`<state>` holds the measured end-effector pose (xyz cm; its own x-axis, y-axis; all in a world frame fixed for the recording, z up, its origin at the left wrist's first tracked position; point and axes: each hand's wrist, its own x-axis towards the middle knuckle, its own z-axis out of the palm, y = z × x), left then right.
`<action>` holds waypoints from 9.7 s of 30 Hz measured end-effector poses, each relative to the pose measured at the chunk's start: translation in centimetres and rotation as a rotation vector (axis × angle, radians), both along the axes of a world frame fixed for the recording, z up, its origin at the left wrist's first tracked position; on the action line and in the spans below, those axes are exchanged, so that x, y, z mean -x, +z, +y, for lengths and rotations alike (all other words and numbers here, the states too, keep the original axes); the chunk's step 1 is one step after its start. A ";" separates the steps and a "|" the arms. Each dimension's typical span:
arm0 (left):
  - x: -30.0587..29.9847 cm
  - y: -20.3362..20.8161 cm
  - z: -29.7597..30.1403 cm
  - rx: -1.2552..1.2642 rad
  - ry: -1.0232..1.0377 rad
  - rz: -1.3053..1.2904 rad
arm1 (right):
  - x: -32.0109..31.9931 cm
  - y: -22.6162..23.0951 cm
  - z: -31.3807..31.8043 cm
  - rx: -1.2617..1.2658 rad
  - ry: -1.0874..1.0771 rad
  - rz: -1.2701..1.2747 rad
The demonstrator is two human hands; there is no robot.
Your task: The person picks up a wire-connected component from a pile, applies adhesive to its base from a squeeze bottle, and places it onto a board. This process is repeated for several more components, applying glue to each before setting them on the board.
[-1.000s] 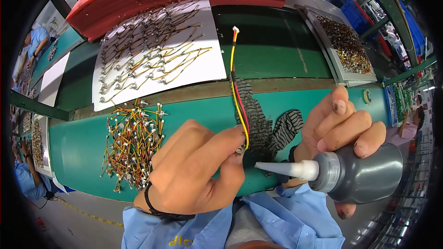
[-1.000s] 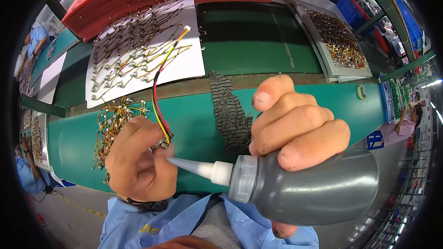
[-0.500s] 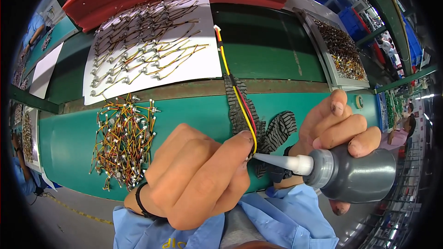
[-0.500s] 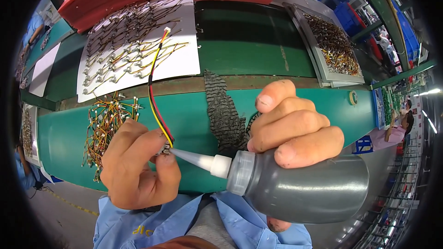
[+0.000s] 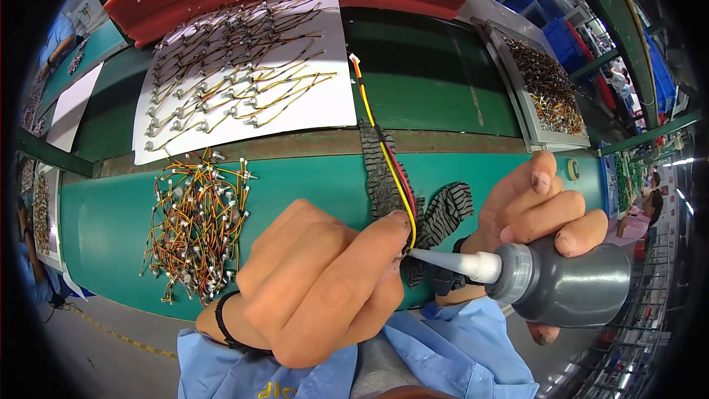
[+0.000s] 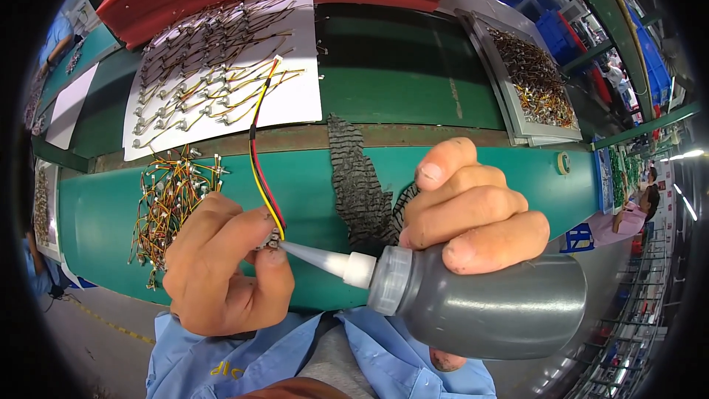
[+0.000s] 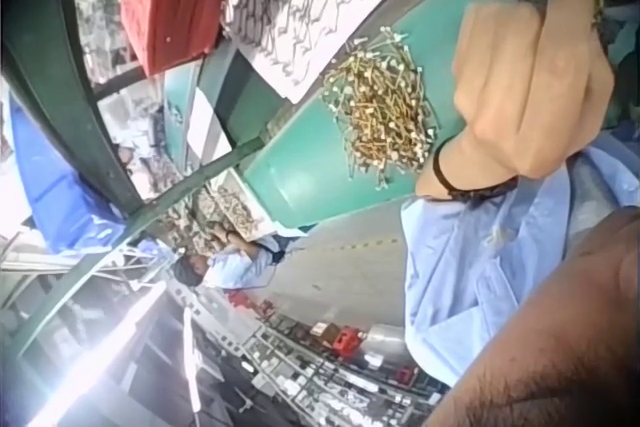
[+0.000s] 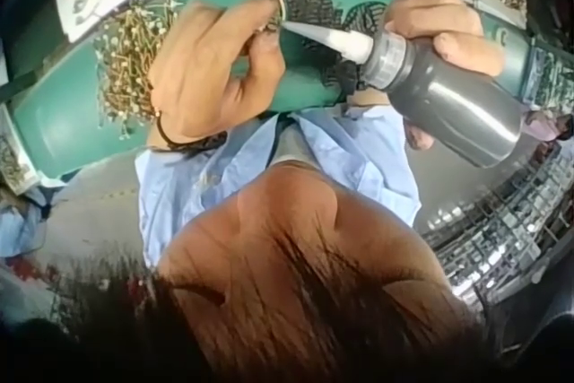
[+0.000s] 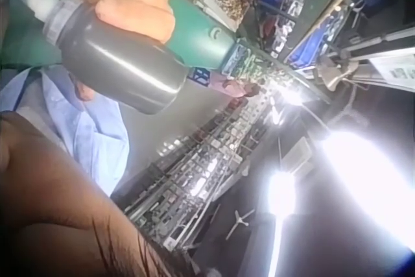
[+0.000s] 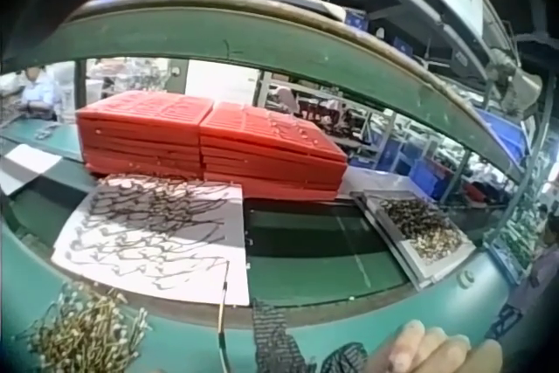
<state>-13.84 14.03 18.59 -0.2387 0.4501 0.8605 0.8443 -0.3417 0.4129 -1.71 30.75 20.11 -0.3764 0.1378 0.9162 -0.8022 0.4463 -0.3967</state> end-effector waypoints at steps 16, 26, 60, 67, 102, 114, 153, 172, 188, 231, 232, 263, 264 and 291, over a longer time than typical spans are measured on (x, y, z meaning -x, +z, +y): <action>0.0 -0.1 0.0 -0.018 0.004 -0.029 | 0.0 -0.1 0.1 -0.008 -0.014 0.001; 0.3 0.1 -0.1 0.059 -0.129 -0.107 | -0.2 -0.1 -0.1 -0.006 -0.041 -0.009; -0.5 0.8 -1.1 0.268 -0.375 -0.773 | -0.3 0.0 0.0 -0.009 -0.040 -0.005; -0.5 0.7 -1.0 0.271 -0.385 -0.826 | -0.2 0.0 -0.2 0.010 -0.039 0.005; -0.7 0.5 -1.3 0.174 -0.517 -1.085 | -0.3 0.2 -0.1 -0.007 -0.045 -0.004; -0.5 0.4 -1.4 0.150 -0.573 -1.112 | -0.3 0.3 -0.1 0.001 -0.030 0.010; -1.1 1.0 -0.7 0.284 -0.381 -0.984 | -0.4 0.2 0.1 0.008 -0.040 -0.003; -0.9 0.6 -1.2 0.193 -0.502 -1.079 | -0.6 0.3 0.2 0.006 -0.030 -0.010; -0.6 0.3 -1.0 0.128 -0.631 -1.109 | -0.5 0.2 0.2 0.014 -0.024 0.015; -1.1 0.5 -0.8 0.213 -0.508 -1.070 | -0.6 0.2 0.0 0.020 -0.045 -0.002; -1.0 0.3 -1.0 0.198 -0.544 -1.097 | -0.6 0.2 0.0 0.021 -0.041 0.002; -0.5 0.4 -0.7 0.100 -0.721 -1.158 | -0.8 0.3 0.6 -0.002 -0.015 0.015; -0.5 0.5 -0.8 0.105 -0.718 -1.169 | -0.8 0.3 0.6 0.000 -0.018 0.018; -0.5 -0.5 1.0 0.088 -0.240 -0.410 | -1.1 0.3 0.7 -0.017 -0.017 -0.035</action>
